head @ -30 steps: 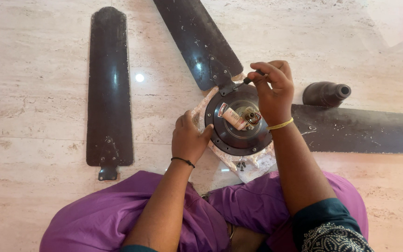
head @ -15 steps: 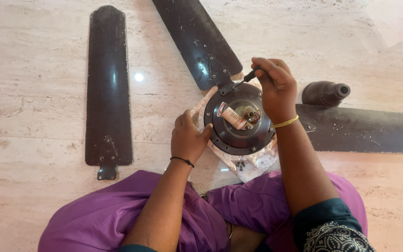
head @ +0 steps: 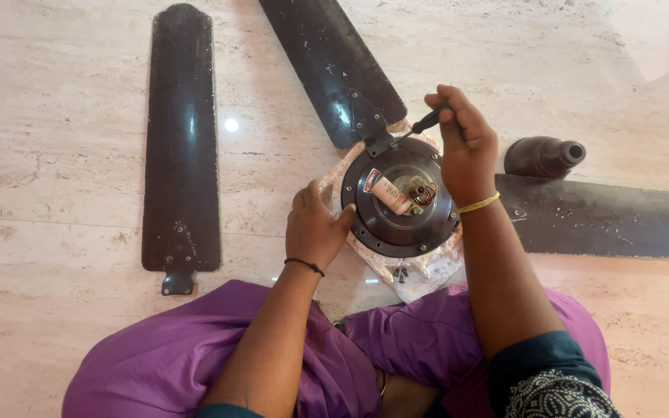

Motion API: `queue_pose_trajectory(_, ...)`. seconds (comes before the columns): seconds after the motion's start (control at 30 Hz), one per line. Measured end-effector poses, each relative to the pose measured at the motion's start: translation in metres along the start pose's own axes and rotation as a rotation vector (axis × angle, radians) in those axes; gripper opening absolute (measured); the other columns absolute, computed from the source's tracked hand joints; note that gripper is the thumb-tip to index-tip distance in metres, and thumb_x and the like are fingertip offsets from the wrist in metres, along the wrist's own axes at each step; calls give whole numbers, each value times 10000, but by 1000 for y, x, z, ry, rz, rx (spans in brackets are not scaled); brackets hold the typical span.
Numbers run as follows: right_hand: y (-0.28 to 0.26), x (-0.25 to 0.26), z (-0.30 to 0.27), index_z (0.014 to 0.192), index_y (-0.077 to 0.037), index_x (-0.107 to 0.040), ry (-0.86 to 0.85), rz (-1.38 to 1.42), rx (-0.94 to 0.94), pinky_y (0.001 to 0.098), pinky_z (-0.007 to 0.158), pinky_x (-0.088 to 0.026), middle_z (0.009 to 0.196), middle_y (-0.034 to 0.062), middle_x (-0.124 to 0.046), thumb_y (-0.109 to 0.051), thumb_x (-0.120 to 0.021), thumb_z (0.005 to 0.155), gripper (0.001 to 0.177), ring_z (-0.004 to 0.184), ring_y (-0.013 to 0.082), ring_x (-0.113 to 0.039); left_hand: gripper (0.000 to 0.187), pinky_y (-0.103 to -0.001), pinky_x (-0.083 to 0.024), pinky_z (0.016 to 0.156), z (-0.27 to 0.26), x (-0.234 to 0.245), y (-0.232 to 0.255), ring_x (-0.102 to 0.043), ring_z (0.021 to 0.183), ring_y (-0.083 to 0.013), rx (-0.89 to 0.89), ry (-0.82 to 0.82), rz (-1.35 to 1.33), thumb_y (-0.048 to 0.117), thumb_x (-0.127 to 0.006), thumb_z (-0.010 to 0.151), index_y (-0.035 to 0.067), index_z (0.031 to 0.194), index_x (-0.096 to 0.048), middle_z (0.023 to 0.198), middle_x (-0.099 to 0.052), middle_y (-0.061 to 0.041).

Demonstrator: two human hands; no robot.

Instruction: The person sits on the floor and uses a screwdriver to remove screws from the fan blades and the central hub. They detach the blades and the hub cap, placing them on the floor.

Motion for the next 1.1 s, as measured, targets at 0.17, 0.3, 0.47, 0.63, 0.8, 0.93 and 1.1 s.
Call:
queue_pose_trajectory(0.17, 18, -19, -8, 1072, 27, -732, 7, 18, -124, 263, 759, -637, 1114, 71, -619, -34, -667, 1044, 94, 883, 133, -682, 786, -490, -528, 945, 0, 1, 0, -602, 1162, -467, -53, 45, 0, 359, -799, 817, -67, 1377, -448, 1295, -568, -301)
queue_pose_trajectory(0.3, 30, -5, -2, 1139, 34, -734, 21, 34, -37, 270, 832, -646, 1170, 77, -617, -23, -661, 1086, 107, 972, 134, -674, 706, -494, -535, 907, 2, 2, -2, -624, 1120, -444, 34, 8, -17, 367, -779, 810, -9, 1343, -507, 1273, -598, -256)
queue_pose_trajectory(0.47, 38, -8, 0, 1115, -12, -764, -99, -96, -279, 257, 760, -566, 1064, 79, -718, -102, -732, 996, 153, 858, 125, -683, 613, -492, -534, 917, 10, 10, -2, -640, 1106, -430, 98, 34, -5, 419, -766, 824, 28, 1264, -592, 1226, -645, -226)
queue_pose_trajectory(0.63, 38, -22, 13, 1046, -53, -802, -395, -304, -436, 296, 734, -570, 952, 89, -775, -180, -822, 865, 222, 829, 137, -707, 613, -504, -534, 866, 11, 8, 1, -642, 1059, -432, 113, 15, 30, 432, -757, 831, 24, 1255, -583, 1195, -642, -229)
queue_pose_trajectory(0.8, 36, -28, 28, 1005, -81, -814, -578, -558, -390, 357, 742, -572, 886, 129, -770, -208, -808, 846, 204, 757, 245, -727, 593, -524, -532, 855, 10, 7, 1, -643, 1034, -442, 85, 51, 47, 423, -767, 824, 25, 1226, -589, 1164, -649, -229)
queue_pose_trajectory(0.93, 33, -36, 36, 938, -108, -827, -647, -759, -242, 438, 778, -561, 878, 146, -763, -233, -777, 820, 179, 791, 338, -707, 592, -536, -533, 847, 11, 8, 4, -642, 1020, -449, 87, 47, 52, 405, -768, 816, 14, 1221, -584, 1153, -646, -233)
queue_pose_trajectory(1.1, 42, -54, 40, 876, -95, -814, -784, -1024, -139, 468, 781, -569, 867, 173, -751, -220, -731, 839, 155, 823, 377, -709, 598, -534, -537, 838, 11, 7, 3, -638, 1016, -443, 124, 9, 52, 409, -772, 799, 18, 1209, -581, 1161, -635, -229)
Point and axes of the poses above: each hand's wrist, its own z-axis towards the middle knuckle, its own x-axis out of the back of the hand, y = z × x, the point moved 2 cm from there along z, towards the middle knuckle
